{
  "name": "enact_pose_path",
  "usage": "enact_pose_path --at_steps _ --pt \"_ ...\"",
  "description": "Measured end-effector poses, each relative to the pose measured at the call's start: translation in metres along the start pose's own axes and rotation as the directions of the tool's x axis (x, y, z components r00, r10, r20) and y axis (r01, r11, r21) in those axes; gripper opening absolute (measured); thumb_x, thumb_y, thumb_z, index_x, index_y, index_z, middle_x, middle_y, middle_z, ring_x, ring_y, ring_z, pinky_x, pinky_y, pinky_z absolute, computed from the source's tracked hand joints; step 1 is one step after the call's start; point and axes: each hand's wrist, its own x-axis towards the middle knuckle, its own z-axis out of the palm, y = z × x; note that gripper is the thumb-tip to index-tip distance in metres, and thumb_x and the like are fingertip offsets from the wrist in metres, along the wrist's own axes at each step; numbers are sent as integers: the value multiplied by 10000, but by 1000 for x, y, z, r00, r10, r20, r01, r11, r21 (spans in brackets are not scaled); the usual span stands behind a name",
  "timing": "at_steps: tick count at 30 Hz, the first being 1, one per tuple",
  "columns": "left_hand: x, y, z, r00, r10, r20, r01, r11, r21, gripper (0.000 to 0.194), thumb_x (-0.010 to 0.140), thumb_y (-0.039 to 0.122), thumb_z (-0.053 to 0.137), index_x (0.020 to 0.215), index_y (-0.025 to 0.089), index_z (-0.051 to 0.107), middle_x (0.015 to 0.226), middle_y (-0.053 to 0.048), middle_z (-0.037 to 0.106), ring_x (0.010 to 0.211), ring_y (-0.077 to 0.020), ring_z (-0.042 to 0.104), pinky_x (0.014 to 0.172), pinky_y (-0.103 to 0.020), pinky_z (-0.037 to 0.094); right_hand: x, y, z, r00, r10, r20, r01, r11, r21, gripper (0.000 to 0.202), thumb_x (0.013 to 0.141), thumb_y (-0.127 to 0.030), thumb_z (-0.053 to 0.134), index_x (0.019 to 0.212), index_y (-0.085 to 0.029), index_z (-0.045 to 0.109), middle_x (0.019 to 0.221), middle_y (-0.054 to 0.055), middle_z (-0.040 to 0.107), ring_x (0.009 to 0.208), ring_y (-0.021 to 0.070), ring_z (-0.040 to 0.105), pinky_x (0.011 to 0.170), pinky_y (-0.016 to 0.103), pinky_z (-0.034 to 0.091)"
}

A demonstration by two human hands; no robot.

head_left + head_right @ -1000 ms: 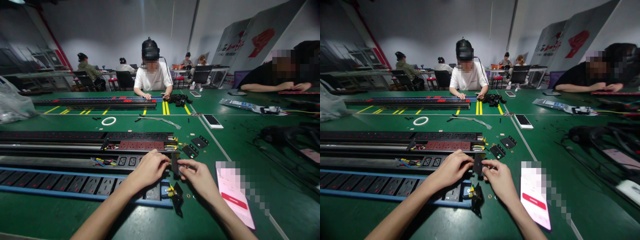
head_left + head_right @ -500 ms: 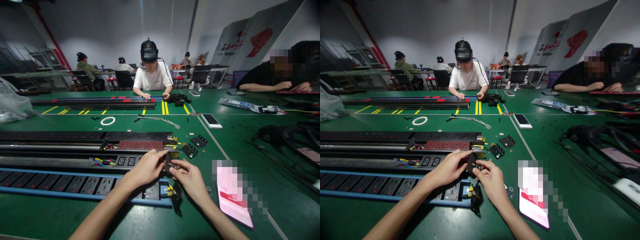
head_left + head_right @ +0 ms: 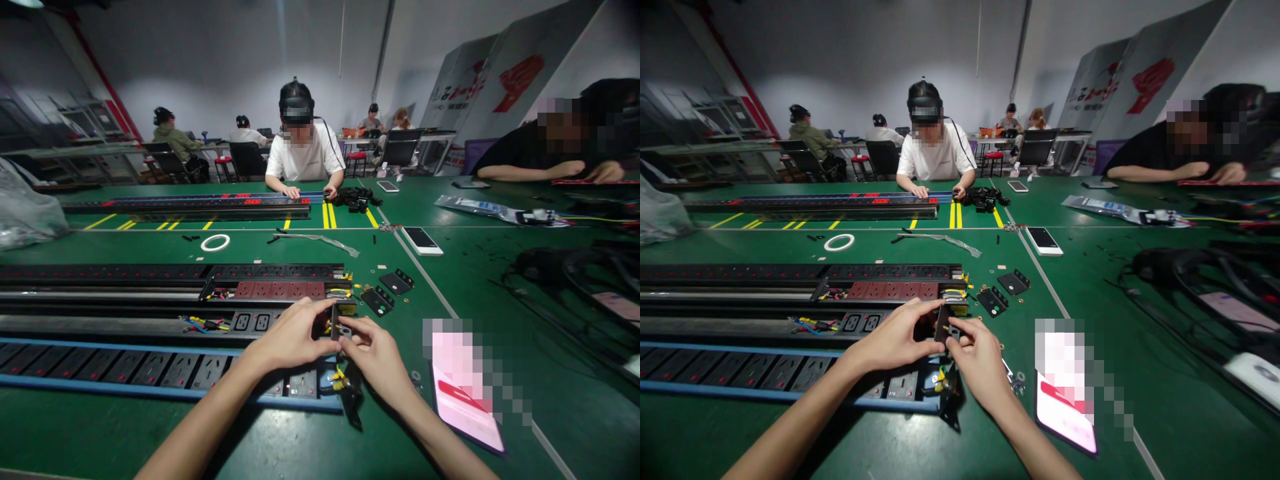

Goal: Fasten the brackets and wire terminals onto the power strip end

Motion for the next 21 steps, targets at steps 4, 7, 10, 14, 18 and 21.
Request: enact_pose_path --at_steps 4,7,10,14,18,21 --pt "1 -1 2 1000 16 -7 -16 1000 13 730 816 423 705 1464 234 425 1058 -89 618 966 -245 581 886 -374 479 -2 0 3 1000 24 -3 -24 1000 5 423 783 -361 639 1136 -134 689 977 92 676 590 164 675 570 299 560" --pt "1 2 1 1000 30 0 -30 999 34 669 828 437 692 1425 225 477 1055 -98 615 968 -249 583 885 -374 483 -3 -5 0 1000 15 15 -14 994 -106 410 814 -356 594 1167 -159 664 932 72 694 516 146 637 557 296 534" --pt "2 5 -1 1000 18 -1 -18 998 63 662 830 437 687 1415 204 483 1083 -113 614 977 -259 584 890 -384 483 -5 -16 -17 997 -57 51 70 943 -324 394 830 -349 574 1182 -200 668 973 65 704 615 169 651 613 299 514" --pt "3 7 -1 1000 -26 -2 26 995 93 706 795 447 723 1412 208 478 1093 -114 605 972 -270 592 881 -399 486 -7 -26 -58 1000 -2 -25 -13 800 -600 341 880 -319 463 1090 -219 712 859 59 735 667 219 671 613 313 472" --pt "5 9 -1 999 -46 -2 46 992 120 700 795 451 718 1405 201 482 1077 -112 604 952 -272 600 866 -404 487 -6 -25 -80 989 109 101 5 657 -754 293 851 -233 479 960 -259 750 844 45 754 737 252 702 587 302 445" --pt "6 9 0 998 -60 -8 61 990 128 699 795 463 716 1399 199 486 1071 -112 607 950 -273 604 857 -399 488 -4 -27 -78 984 118 133 38 592 -805 297 852 -186 489 968 -252 754 958 55 759 872 274 704 683 321 462"
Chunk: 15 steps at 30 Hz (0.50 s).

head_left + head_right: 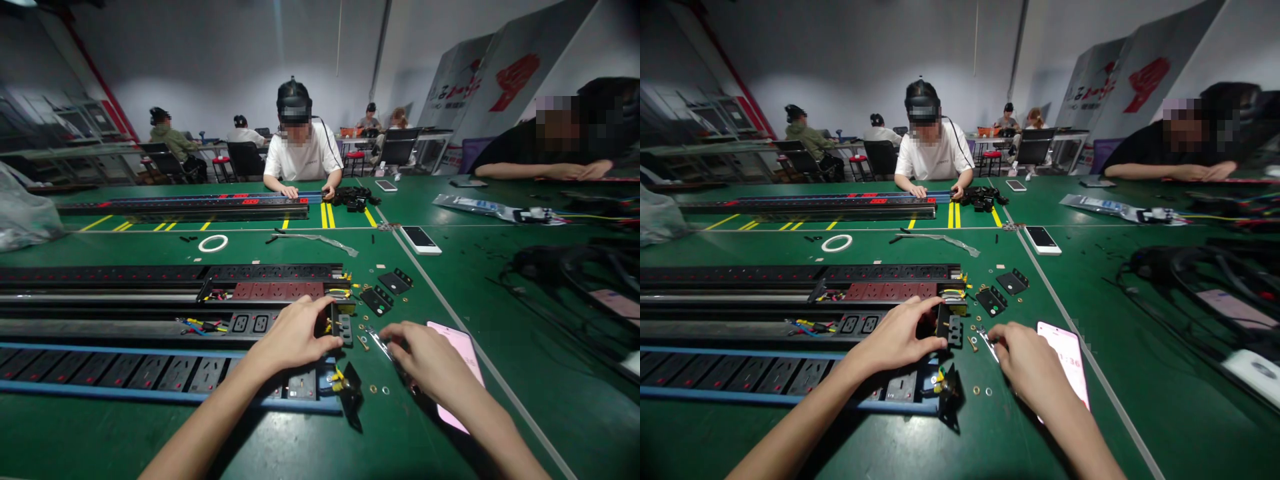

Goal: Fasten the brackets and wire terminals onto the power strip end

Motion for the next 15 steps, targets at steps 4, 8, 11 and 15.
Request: enact_pose_path --at_steps 4,8,11,15 --pt "1 1 0 1000 -6 8 6 1000 15 713 786 483 722 1396 197 491 1071 -117 614 937 -274 608 848 -394 490 -2 -12 -3 997 -45 70 47 998 -35 299 846 -132 496 936 -245 759 989 58 757 923 267 693 736 310 441" --pt "2 1 -2 1000 7 18 -7 999 41 722 786 492 717 1402 197 485 1072 -116 625 946 -279 614 851 -397 493 -15 -19 -7 964 -51 262 66 997 -50 258 746 -76 565 824 -238 749 816 43 745 762 227 678 614 263 373" --pt "4 2 -2 999 12 40 -14 998 56 730 779 508 718 1400 202 486 1069 -111 638 949 -284 623 850 -400 496 -20 -19 -6 955 -26 296 46 997 -60 251 775 -84 548 826 -231 744 794 51 731 729 220 665 601 263 364" --pt "7 4 -4 998 17 67 -22 996 85 738 766 506 734 1393 200 494 1056 -113 654 959 -293 627 840 -397 499 -7 -17 -1 986 -78 150 86 995 -47 321 909 -137 453 1017 -235 739 978 77 710 899 236 678 719 281 419"
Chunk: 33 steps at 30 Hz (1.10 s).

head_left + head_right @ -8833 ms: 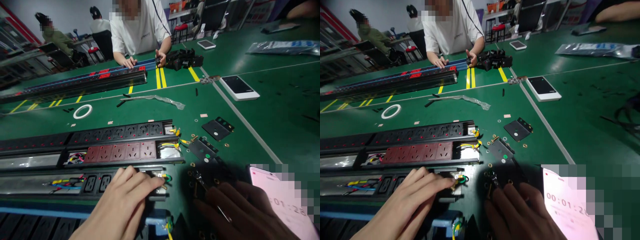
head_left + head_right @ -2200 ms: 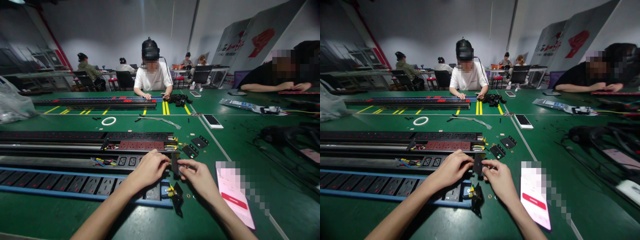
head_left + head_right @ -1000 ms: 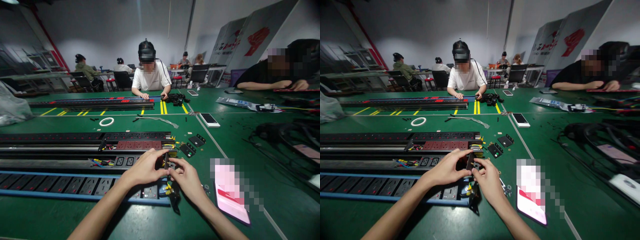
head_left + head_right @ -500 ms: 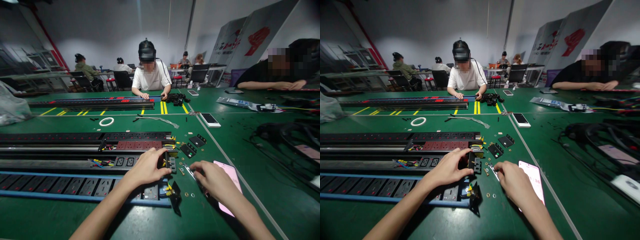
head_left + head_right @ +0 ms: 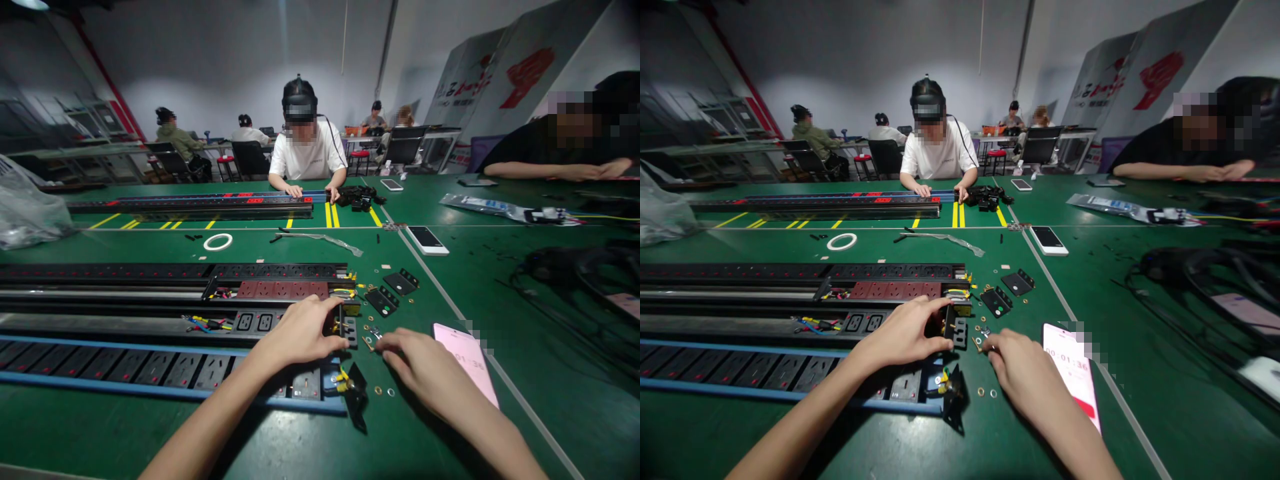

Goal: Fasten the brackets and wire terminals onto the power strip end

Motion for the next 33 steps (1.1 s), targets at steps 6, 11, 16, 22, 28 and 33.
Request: enact_pose_path --at_steps 6,11,16,22,28,33 --pt "6 2 -5 999 25 41 -27 998 50 732 749 512 742 1374 207 515 1050 -111 681 959 -306 646 808 -393 507 22 -1 0 998 -54 28 57 993 -103 287 954 -182 453 1038 -244 721 1009 76 645 880 224 684 720 283 430" --pt "6 0 -2 1000 10 22 -10 999 37 730 740 526 741 1367 218 527 1025 -102 693 935 -301 662 803 -394 511 20 -6 -1 998 -16 62 25 987 -161 234 970 -165 435 971 -180 668 1020 98 659 891 246 688 700 301 427" --pt "3 -3 3 1000 -23 -19 23 1000 -5 765 722 555 750 1372 221 524 1009 -94 694 941 -293 658 826 -390 506 23 -17 -8 986 29 162 13 968 -249 289 944 -65 383 1049 -113 648 1082 171 675 929 282 700 705 334 452" --pt "2 -4 5 999 -35 -30 34 999 -39 755 717 547 759 1362 225 533 995 -91 687 931 -289 648 821 -382 502 25 -25 -9 983 30 179 24 956 -293 395 872 24 418 1186 -102 622 1179 188 649 1019 308 694 756 355 493" --pt "0 -6 8 998 -43 -36 41 998 -42 758 706 558 768 1353 237 536 1002 -91 678 937 -292 642 827 -390 499 0 -3 27 999 41 -21 -45 969 -241 367 987 -173 365 1113 -231 705 1004 92 639 808 236 721 637 305 509" --pt "1 -6 9 999 -37 -38 35 998 -53 761 699 566 772 1345 237 540 1006 -91 674 945 -294 639 828 -397 500 -40 37 75 970 -127 -207 64 956 -287 447 937 -166 379 1290 -265 635 969 81 643 673 177 689 477 239 486"
